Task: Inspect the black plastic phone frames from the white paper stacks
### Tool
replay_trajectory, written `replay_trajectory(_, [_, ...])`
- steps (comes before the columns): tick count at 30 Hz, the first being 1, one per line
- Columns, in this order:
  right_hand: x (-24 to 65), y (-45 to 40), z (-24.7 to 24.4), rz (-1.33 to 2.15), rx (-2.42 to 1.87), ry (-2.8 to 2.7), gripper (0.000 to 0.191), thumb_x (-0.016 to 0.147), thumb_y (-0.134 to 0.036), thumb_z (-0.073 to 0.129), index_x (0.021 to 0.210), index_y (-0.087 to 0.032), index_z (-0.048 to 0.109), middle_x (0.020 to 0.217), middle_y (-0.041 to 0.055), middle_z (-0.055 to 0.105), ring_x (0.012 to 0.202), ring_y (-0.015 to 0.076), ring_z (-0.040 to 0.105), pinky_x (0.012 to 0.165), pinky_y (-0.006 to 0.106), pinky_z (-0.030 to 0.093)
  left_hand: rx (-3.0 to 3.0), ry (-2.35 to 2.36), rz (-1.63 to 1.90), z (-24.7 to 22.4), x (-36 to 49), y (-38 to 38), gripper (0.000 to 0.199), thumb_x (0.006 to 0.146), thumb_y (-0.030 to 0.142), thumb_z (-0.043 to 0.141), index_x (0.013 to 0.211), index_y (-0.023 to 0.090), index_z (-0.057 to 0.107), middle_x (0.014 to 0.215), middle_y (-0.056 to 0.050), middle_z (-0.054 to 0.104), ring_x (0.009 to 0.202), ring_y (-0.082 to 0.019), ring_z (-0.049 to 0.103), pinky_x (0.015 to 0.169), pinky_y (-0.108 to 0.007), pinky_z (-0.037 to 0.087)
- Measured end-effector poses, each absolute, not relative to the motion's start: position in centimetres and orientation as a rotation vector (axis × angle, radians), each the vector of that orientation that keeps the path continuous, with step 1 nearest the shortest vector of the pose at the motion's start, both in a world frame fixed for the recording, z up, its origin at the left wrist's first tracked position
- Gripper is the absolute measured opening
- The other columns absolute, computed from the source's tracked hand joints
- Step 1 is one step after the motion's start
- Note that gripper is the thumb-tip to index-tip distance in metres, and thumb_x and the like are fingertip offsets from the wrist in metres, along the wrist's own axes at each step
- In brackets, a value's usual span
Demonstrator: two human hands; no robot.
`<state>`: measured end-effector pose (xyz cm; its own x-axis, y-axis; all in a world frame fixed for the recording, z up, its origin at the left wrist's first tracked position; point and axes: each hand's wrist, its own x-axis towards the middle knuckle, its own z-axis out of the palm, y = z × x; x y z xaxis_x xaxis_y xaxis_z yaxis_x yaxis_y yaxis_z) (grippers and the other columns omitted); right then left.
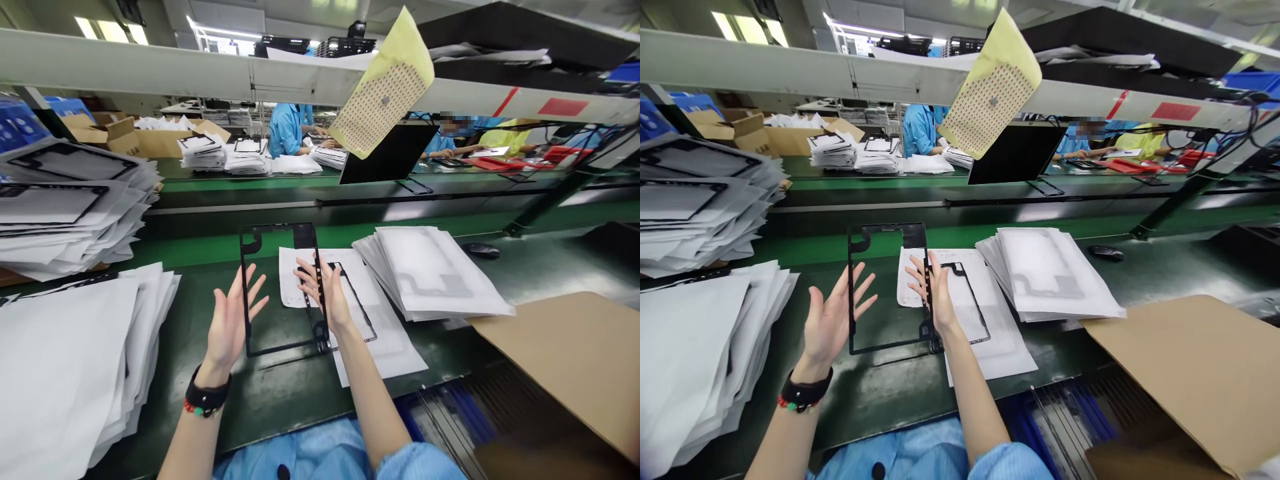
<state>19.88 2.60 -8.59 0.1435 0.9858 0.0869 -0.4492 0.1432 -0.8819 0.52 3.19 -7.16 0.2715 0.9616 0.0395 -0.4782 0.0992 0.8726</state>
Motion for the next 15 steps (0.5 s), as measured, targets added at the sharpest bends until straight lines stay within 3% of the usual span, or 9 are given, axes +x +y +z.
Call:
replay_trajectory(3, [19.9, 2.8, -9.0, 1.225, -0.806, -0.853, 0.076, 0.088, -0.078, 0.023, 0.15, -0.035, 0.024, 0.15, 0.0071, 0.044, 0.13, 0.0243, 0.051, 0.101, 0.039, 0.043, 0.905, 0.677, 1.203, -7.4, 0.6, 3.9, 0.071, 0.09, 0.07, 0.014, 0.136, 0.032, 0.051, 0.157, -0.001, 0.033, 0.14, -0.029, 0.036, 0.105, -0.045, 0.042])
replay_trajectory(5, [19.7, 2.8, -9.2, 1.209, -0.854, -0.895, 0.076, 0.088, -0.078, 0.017, 0.151, -0.036, 0.021, 0.151, 0.0073, 0.042, 0.13, 0.0247, 0.05, 0.103, 0.042, 0.041, 0.882, 0.714, 1.225, -7.8, 0.6, 4.3, 0.071, 0.09, 0.07, 0.017, 0.133, 0.029, 0.055, 0.155, -0.005, 0.036, 0.136, -0.029, 0.042, 0.1, -0.044, 0.048])
replay_trajectory(8, [18.8, 2.6, -9.2, 1.17, -0.971, -0.963, 0.076, 0.089, -0.076, 0.015, 0.149, -0.033, 0.029, 0.145, 0.0113, 0.049, 0.123, 0.0249, 0.057, 0.097, 0.042, 0.047, 0.848, 0.846, 1.276, -8.7, 0.7, 4.6, 0.05, 0.086, 0.058, 0.053, 0.12, 0.022, 0.064, 0.139, -0.013, 0.055, 0.109, -0.025, 0.065, 0.08, -0.033, 0.058])
replay_trajectory(11, [18.3, 2.3, -8.4, 1.1, -1.055, -1.057, 0.066, 0.091, -0.07, 0.031, 0.14, -0.029, 0.046, 0.132, 0.0142, 0.061, 0.11, 0.0251, 0.066, 0.086, 0.041, 0.053, 0.855, 0.974, 1.365, -8.6, -0.3, 4.1, 0.038, 0.074, 0.034, 0.076, 0.107, 0.018, 0.069, 0.102, -0.006, 0.072, 0.068, -0.013, 0.068, 0.055, -0.02, 0.055])
replay_trajectory(15, [22.5, 1.6, -5.3, 0.768, -1.225, -1.177, 0.04, 0.077, -0.038, 0.073, 0.113, -0.024, 0.068, 0.125, 0.0135, 0.066, 0.114, 0.0242, 0.062, 0.093, 0.036, 0.047, 0.904, 1.114, 1.525, -4.8, -5.9, 2.2, 0.029, 0.076, 0.032, 0.073, 0.102, 0.02, 0.071, 0.088, 0.002, 0.073, 0.054, -0.009, 0.062, 0.043, -0.016, 0.049])
